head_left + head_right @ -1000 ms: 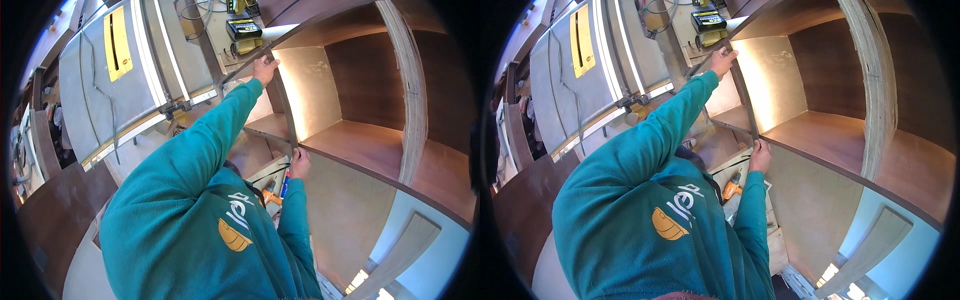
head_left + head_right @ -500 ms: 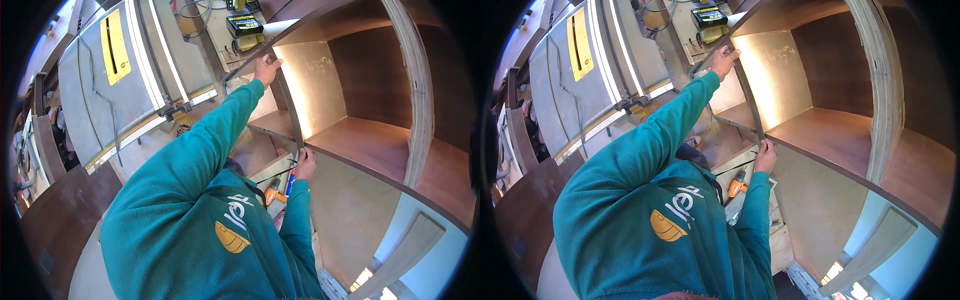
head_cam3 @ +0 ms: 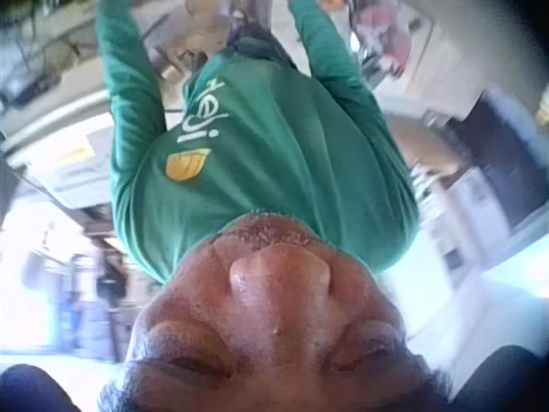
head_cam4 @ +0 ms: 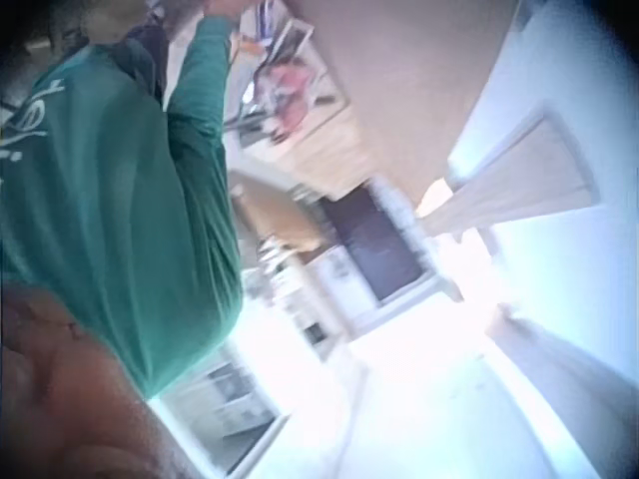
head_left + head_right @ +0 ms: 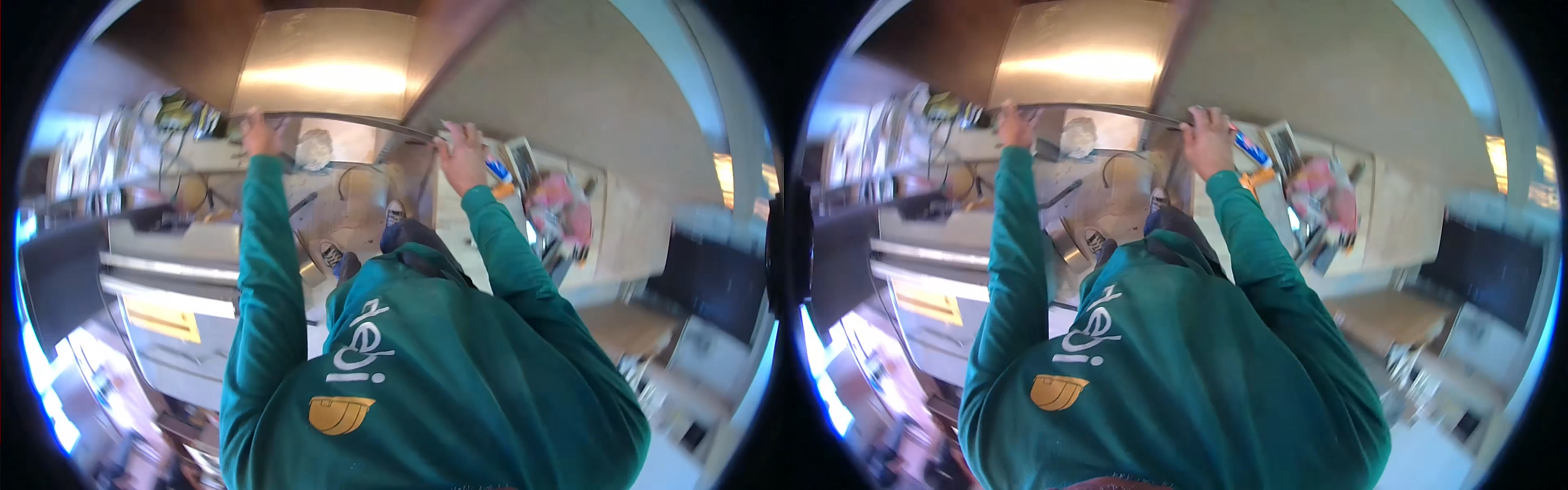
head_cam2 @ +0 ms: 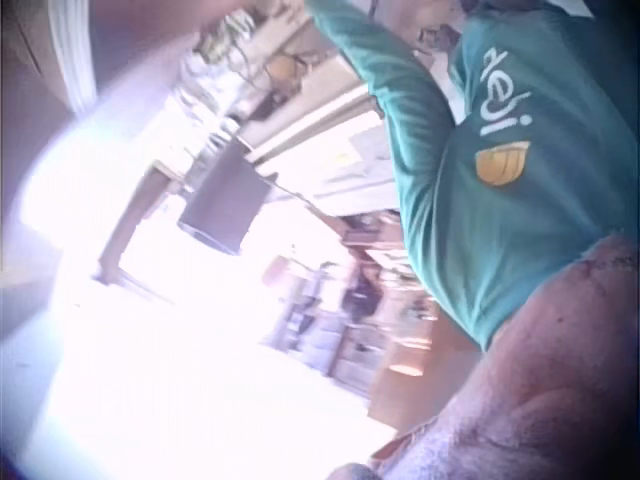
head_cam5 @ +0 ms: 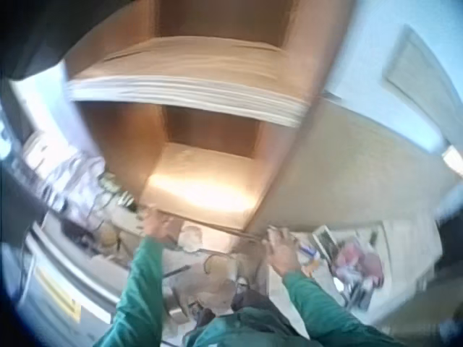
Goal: The person measures and marks a wooden trim piece using a metal ruler and pencil, then fits the trim onto the edge of a wooden cabinet. They repeatedly adjust the trim's position and mark it for cutting.
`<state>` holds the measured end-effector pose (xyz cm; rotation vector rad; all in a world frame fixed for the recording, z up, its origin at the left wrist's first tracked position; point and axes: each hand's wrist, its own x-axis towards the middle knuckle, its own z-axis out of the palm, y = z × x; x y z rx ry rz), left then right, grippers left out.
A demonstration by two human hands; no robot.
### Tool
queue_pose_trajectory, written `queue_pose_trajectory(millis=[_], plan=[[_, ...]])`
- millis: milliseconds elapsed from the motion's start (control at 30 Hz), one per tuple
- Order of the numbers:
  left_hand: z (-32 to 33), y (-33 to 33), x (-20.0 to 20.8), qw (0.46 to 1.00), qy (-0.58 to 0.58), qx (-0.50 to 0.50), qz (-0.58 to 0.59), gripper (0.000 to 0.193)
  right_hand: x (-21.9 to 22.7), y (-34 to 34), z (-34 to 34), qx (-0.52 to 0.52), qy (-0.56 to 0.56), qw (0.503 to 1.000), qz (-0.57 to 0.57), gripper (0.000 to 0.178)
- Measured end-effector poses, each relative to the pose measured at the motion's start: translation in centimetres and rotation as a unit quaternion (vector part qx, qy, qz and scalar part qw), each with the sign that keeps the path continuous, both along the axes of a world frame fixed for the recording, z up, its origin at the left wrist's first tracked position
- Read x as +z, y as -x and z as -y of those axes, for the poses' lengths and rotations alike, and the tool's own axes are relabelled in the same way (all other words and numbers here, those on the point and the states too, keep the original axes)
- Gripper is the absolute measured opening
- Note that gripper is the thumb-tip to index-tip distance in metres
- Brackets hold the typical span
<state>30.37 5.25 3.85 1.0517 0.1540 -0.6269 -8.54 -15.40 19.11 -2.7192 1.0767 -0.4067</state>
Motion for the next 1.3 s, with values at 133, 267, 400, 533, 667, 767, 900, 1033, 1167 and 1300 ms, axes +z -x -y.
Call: queue_pose_trajectory(millis=[133, 267, 400, 533, 667, 767, 900, 1033, 1167, 1300], plan=[[-0.2, -1.2, -0.1, 0.994, -0.024, -0.067, 0.084, 0.060, -3.7, 8.9, -4.8, -0.086, -0.166, 0.982, -0.020, 0.044], [0.0, -0.9, 1.5, 0.991, -0.023, -0.097, 0.091, 0.064, -10.3, 19.9, -12.8, -0.201, -0.331, 0.921, -0.054, 0.049], [-1.4, 0.2, 4.9, 0.993, -0.025, -0.090, 0.072, 0.067, -15.4, 29.2, -20.3, -0.318, -0.392, 0.861, -0.061, 0.050], [-2.0, -2.3, 2.6, 0.986, -0.005, -0.148, 0.082, 0.065, -14.7, 33.0, -24.6, -0.429, -0.474, 0.767, -0.053, 0.053], [-2.6, -5.0, 1.5, 0.962, -0.051, -0.211, 0.168, 0.059, -5.0, 24.8, -22.1, -0.438, -0.598, 0.618, 0.264, 0.066], [-2.6, -4.5, 0.9, 0.844, -0.185, -0.280, 0.418, 0.060, -2.4, 17.1, -19.5, -0.241, -0.539, 0.744, 0.312, 0.061], [-3.3, -5.7, 0.1, 0.853, -0.179, -0.286, 0.398, 0.069, -0.7, 11.6, -14.9, -0.011, -0.452, 0.887, 0.091, 0.069], [-2.0, -5.2, 1.3, 0.985, 0.003, -0.162, 0.062, 0.070, -3.7, 11.6, -13.0, -0.002, -0.406, 0.913, -0.035, 0.065], [-2.7, -6.8, 2.4, 0.994, 0.028, -0.097, -0.049, 0.059, -6.7, 17.5, -12.0, -0.087, -0.462, 0.882, -0.017, 0.064], [-1.9, -5.9, 4.2, 0.982, 0.059, -0.055, -0.169, 0.050, -14.0, 27.9, -13.5, -0.253, -0.469, 0.842, -0.088, 0.063]])
